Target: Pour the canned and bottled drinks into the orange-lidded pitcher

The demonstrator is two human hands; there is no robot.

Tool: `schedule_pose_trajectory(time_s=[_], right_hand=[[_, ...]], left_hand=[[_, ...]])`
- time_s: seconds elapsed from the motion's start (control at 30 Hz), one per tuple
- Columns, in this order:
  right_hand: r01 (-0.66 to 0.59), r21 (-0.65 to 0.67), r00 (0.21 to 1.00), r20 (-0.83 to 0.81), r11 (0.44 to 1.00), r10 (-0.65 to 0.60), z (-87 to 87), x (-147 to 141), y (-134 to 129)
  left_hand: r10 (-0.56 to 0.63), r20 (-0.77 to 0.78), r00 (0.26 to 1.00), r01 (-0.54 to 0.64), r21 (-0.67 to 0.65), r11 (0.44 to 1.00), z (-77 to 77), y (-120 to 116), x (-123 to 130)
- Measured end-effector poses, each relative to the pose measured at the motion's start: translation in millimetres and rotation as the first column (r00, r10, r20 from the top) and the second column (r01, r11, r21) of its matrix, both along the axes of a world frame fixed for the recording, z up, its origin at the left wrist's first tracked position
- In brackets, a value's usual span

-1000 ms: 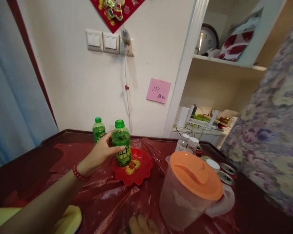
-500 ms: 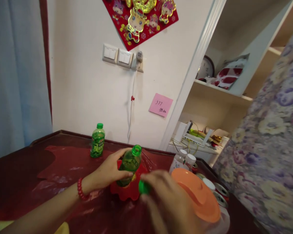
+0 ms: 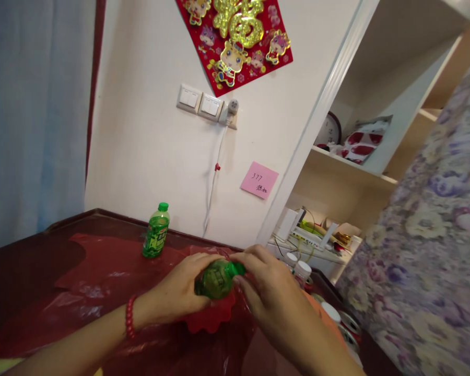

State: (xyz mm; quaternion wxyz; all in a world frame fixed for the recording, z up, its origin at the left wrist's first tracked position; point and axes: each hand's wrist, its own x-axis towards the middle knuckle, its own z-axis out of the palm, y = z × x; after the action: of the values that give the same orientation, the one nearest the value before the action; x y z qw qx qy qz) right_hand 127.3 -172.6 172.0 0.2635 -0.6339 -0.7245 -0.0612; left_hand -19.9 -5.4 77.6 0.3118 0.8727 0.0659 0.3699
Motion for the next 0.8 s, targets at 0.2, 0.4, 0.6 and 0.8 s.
schedule_pose_trajectory(time_s=[0.2,0.4,0.6,0.8], right_hand=[[0.005,-0.05,0.999,0.044,0.999,-0.003,2.0,2.0,-0.1],[0.102,-0.094,0.987,0.135,0.99,-0.089,7.8,-2.2,6.9],[0.318,-0.103,0.913,0.303,0.943,-0.274,4.8,-4.0,18.0],[0.354,-0.087,0.901,0.298,0.931,-0.315,18.3,0.2,11.2]], left_hand=[[-0.008,-0.006,1.0,0.008,0.019,1.0,0.4,0.1,-1.7],[-0.004,-0.012,1.0,0.004,0.044,0.999,3.9,0.4,-3.2],[0.041,-0.057,0.998,-0.036,0.089,0.995,3.6,0.5,-3.8],[0.061,-0.056,0.997,-0.058,0.065,0.996,4.9,1.6,-3.8]])
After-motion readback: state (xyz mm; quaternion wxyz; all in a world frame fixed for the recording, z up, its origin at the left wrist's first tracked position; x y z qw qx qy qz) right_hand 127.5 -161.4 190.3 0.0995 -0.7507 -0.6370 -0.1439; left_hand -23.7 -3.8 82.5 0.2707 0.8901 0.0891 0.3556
